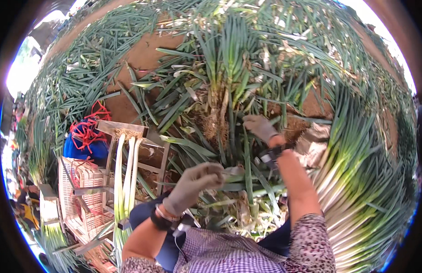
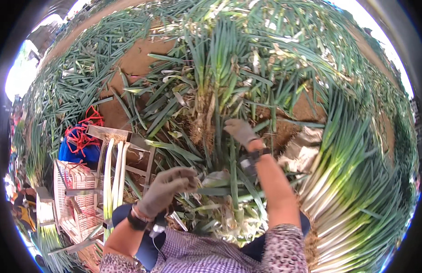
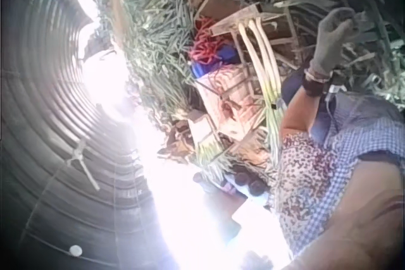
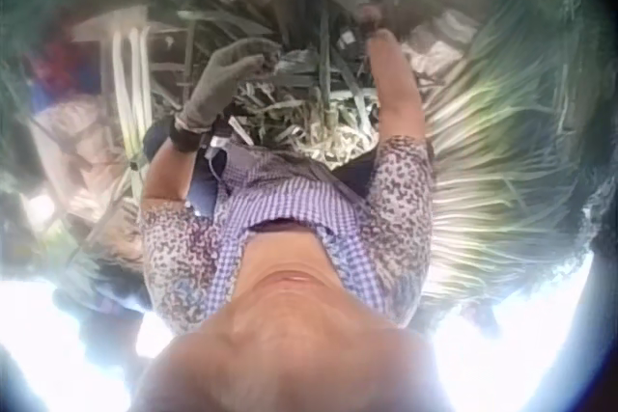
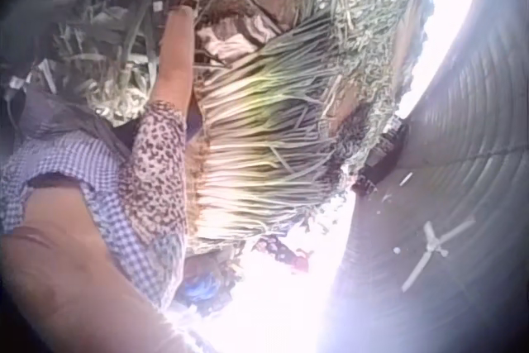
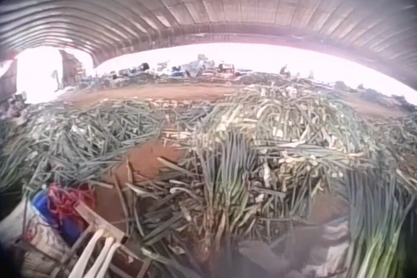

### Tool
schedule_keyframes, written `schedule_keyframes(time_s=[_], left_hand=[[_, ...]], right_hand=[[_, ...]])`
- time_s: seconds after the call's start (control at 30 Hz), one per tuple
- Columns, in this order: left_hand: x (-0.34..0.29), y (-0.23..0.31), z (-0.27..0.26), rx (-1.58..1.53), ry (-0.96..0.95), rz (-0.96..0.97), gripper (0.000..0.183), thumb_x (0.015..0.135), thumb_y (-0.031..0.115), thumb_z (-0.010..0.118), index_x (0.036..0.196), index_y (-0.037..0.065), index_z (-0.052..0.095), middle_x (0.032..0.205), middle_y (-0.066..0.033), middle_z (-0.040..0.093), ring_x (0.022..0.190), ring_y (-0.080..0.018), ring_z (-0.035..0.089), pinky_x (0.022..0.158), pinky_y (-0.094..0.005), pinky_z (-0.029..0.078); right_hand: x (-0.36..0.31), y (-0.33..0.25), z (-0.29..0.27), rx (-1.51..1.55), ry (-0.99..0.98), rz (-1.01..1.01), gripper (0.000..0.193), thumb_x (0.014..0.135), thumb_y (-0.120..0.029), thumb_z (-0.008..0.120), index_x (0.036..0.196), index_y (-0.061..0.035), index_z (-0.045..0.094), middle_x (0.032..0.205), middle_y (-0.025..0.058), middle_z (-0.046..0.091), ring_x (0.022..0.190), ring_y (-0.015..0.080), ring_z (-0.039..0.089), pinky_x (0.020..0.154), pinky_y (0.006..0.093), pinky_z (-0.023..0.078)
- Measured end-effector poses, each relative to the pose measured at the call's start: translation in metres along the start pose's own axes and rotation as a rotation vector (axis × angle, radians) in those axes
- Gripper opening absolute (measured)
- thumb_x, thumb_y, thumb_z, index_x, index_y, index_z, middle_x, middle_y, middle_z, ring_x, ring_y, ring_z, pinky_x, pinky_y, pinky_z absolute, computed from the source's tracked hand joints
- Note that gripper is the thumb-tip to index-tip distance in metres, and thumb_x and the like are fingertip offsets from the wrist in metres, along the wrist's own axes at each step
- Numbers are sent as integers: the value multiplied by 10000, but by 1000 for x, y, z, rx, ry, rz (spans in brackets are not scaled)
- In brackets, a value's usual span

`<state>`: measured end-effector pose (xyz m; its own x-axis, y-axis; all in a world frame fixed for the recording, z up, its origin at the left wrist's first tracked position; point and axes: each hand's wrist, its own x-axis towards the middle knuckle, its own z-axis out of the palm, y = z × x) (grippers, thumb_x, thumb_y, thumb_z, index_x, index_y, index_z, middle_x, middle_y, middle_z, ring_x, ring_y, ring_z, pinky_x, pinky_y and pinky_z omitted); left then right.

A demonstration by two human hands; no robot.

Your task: The person sits on the ground in a covered processing area and repeatedly trims the roots and outer layers of long green vegetables. They handle each vegetable by hand, removing unwanted parts and placing the trimmed pieces aside.

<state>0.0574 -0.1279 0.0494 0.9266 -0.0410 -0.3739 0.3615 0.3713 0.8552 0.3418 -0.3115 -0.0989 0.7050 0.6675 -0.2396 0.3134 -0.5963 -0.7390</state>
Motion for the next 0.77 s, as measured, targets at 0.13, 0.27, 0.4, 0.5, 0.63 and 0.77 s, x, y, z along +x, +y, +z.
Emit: schedule_keyframes(time_s=[0.13,0.27,0.4,0.5,0.63,0.77], left_hand=[[-6,5,-9,-161,33,-84,355,966,108,565,1278,-59,543,1103,-101,645,1050,-175,624,974,-353,504],[-18,5,-18,-247,57,-167,378,974,100,564,1316,-53,517,1150,-94,632,1069,-170,611,977,-328,479],[-9,9,-17,-191,-46,-180,392,990,108,542,1357,-23,497,1198,-79,619,1102,-130,583,984,-288,447],[-9,3,-13,-183,-75,-143,394,985,122,545,1347,-24,493,1193,-41,607,1088,-105,556,957,-272,446],[-18,-20,-12,-171,-58,-46,402,975,175,575,1327,-9,509,1098,-6,608,947,-73,577,770,-216,485],[-6,-18,-7,-12,-150,89,358,944,185,592,1240,-14,562,1071,-18,617,965,-93,570,860,-261,475]], right_hand=[[92,7,128,131,184,177,496,913,-362,612,1307,-61,592,1196,172,668,1101,339,626,940,378,476],[133,-22,200,-214,192,362,639,966,-284,554,1526,-111,299,1235,190,633,1098,359,620,973,433,466],[150,15,199,-362,140,354,842,895,-309,625,1533,0,170,1422,190,501,1160,354,593,981,443,473],[132,-12,157,-191,172,360,659,842,-209,667,1430,-33,426,1135,222,629,1062,398,616,880,463,504],[38,-31,119,-316,-63,-409,410,868,-258,614,1197,-14,629,1071,146,691,935,323,652,824,443,515],[-82,-36,126,-136,-109,-448,288,880,-180,591,1122,-44,665,1032,79,702,916,289,668,806,398,528]])
